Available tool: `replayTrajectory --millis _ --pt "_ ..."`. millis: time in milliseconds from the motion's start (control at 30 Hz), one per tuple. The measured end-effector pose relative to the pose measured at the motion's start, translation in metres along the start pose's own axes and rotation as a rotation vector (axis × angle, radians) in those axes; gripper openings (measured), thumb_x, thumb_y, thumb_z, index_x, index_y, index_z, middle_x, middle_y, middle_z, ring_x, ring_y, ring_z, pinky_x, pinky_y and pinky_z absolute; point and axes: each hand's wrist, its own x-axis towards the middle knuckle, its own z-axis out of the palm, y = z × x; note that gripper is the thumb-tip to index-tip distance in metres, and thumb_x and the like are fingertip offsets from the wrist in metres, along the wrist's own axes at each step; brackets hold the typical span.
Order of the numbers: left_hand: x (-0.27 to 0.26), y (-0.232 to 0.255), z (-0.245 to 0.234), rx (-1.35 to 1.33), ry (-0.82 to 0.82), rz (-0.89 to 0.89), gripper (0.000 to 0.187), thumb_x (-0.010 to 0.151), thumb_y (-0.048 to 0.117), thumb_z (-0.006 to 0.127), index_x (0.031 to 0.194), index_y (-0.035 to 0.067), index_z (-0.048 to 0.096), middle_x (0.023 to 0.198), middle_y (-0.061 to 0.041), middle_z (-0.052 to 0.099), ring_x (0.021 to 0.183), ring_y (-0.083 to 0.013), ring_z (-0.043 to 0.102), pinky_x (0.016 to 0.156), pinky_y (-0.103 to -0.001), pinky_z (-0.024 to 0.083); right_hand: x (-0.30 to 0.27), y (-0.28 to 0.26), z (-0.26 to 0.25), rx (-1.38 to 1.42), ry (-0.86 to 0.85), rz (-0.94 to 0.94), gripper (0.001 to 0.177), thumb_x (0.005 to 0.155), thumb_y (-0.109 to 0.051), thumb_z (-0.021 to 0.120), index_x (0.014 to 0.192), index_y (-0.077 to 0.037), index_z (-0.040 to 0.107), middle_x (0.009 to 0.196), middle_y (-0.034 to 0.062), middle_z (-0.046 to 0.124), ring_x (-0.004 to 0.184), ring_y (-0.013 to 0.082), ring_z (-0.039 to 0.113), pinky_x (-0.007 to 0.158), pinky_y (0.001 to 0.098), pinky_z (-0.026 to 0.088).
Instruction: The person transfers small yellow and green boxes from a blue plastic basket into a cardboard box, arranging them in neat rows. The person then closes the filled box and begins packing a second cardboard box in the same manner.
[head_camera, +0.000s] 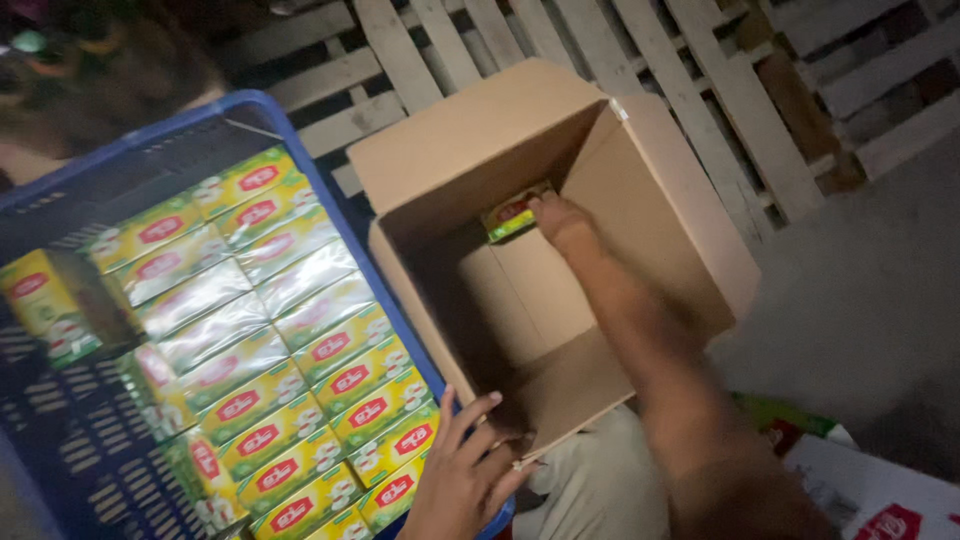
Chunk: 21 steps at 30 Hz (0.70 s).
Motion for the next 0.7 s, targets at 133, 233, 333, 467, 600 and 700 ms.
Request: replayTrajectory --millis 133,233,333,467,600,700 --pt "0.003 0.016 -0.033 -0.007 -0.015 0.010 0.036 0.111 0.040 0.067 0.140 0.019 0.072 0.137 -0.004 0.069 0.149 -0.0385 0.051 0.125 -0.076 0.025 -0.045 0.013 -0.026 0.099 0.123 -0.171 0.044 0.101 0.001 0.044 0.130 -0.014 0.072 0.139 0.0209 0.073 0.123 0.0382 0.073 0.109 0.0418 0.054" --pt "-0.013 0.016 -0.065 -0.036 0.010 0.025 0.045 0.109 0.034 0.074 0.149 0.017 0.060 0.152 -0.015 0.064 0.156 -0.0454 0.051 0.127 -0.074 0.026 -0.127 -0.005 -0.060 0.064 0.237 -0.268 0.039 0.093 -0.019 0.080 0.129 -0.006 0.072 0.129 0.0260 0.076 0.123 0.0469 0.071 0.106 0.0508 0.055" --pt "-0.053 -0.010 -0.091 0.038 0.133 -0.105 0.052 0.111 0.034 0.070 0.158 0.019 0.056 0.165 -0.013 0.058 0.152 -0.0412 0.056 0.127 -0.064 0.035 -0.255 -0.091 -0.131 0.174 0.222 -0.376 0.073 0.097 -0.002 0.067 0.162 -0.029 0.051 0.158 0.0154 0.063 0.133 0.0439 0.065 0.103 0.0517 0.051" --pt "-0.121 -0.093 -0.125 0.172 0.424 -0.366 0.045 0.107 0.030 0.069 0.147 0.012 0.059 0.150 -0.019 0.063 0.139 -0.0414 0.061 0.117 -0.054 0.047 -0.333 -0.147 -0.120 0.222 0.441 -0.363 0.037 0.104 -0.024 0.067 0.137 -0.009 0.068 0.131 0.0184 0.075 0.120 0.0404 0.069 0.100 0.0498 0.051" --pt "-0.156 -0.196 -0.171 0.332 0.686 -0.882 0.057 0.099 0.033 0.071 0.142 -0.003 0.061 0.137 -0.030 0.063 0.130 -0.0507 0.059 0.109 -0.057 0.047 -0.391 -0.200 -0.095 0.272 0.514 -0.213 0.032 0.110 -0.032 0.065 0.137 -0.020 0.077 0.125 0.0019 0.082 0.113 0.0237 0.077 0.092 0.0429 0.060" --pt "-0.152 -0.257 -0.199 0.400 0.898 -0.967 0.080 0.092 0.033 0.075 0.152 -0.010 0.047 0.136 -0.033 0.058 0.128 -0.0507 0.054 0.117 -0.056 0.041 -0.372 -0.204 -0.043 0.194 0.906 -0.610 0.025 0.104 -0.020 0.075 0.127 -0.010 0.078 0.121 0.0060 0.080 0.099 0.0256 0.071 0.099 0.0415 0.052"
